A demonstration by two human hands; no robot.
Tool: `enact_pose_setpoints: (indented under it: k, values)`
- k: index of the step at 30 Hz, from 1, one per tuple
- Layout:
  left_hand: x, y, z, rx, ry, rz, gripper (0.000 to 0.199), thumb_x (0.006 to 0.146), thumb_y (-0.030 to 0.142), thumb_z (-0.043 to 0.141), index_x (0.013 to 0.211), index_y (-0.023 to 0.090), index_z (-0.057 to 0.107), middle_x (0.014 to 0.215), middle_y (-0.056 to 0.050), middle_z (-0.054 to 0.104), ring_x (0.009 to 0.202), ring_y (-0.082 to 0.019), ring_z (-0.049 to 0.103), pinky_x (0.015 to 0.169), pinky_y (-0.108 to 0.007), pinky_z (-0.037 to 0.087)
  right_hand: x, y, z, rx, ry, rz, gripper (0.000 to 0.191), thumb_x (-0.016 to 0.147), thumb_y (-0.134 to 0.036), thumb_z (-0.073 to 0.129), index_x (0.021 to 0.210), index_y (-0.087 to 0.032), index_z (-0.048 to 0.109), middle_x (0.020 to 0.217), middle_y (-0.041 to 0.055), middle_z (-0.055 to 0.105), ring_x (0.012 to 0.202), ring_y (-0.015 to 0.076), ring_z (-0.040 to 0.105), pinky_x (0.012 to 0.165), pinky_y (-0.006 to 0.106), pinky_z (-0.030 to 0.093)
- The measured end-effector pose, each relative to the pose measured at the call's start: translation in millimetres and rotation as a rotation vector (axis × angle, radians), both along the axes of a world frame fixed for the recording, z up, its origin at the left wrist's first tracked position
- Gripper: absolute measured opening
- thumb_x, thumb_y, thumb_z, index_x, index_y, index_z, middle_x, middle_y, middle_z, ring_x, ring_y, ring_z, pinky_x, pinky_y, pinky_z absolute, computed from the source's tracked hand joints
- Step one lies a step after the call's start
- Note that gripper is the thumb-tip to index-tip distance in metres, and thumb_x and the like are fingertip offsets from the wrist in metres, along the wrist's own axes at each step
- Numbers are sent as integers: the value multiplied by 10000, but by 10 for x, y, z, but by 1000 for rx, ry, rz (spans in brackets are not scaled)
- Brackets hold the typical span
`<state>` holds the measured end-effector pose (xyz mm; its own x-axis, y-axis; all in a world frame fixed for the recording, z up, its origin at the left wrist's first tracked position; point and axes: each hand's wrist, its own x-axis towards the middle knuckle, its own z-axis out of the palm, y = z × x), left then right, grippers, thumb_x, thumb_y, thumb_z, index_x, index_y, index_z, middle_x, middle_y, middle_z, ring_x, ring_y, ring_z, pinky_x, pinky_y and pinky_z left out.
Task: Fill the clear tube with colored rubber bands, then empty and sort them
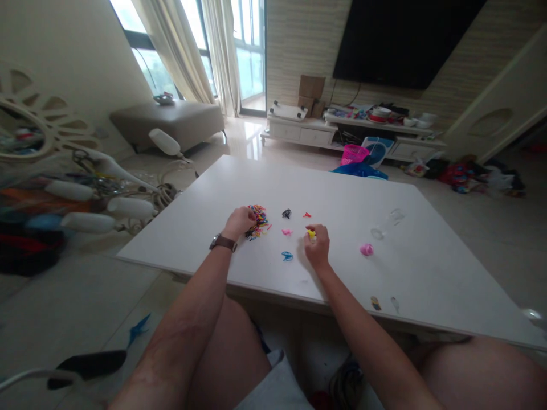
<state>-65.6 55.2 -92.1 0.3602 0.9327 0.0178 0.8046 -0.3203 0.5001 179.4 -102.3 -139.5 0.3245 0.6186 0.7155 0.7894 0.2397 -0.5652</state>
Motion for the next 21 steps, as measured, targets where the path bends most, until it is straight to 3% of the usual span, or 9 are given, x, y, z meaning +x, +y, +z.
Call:
enact_pose_setpoints:
  k: [10, 21]
  values:
    - [28, -19, 43, 42, 48, 29, 189, 693, 166, 669, 830, 183, 798, 812, -69, 769, 718, -190, 655, 628, -255, 426, -35, -3, 11, -7, -3, 38, 196, 808, -70, 523, 892, -234, 590, 875, 50, 645, 869, 245, 579, 805, 390, 481]
    - [-2, -14, 118, -30, 9, 67, 69, 720, 209, 674, 736, 168, 727, 722, -50, 721, 661, -168, 618, 581, -254, 387, -37, -2, 2, -26, 12, 55, 195, 808, -63, 523, 869, -240, 578, 863, 51, 636, 883, 251, 579, 796, 390, 488]
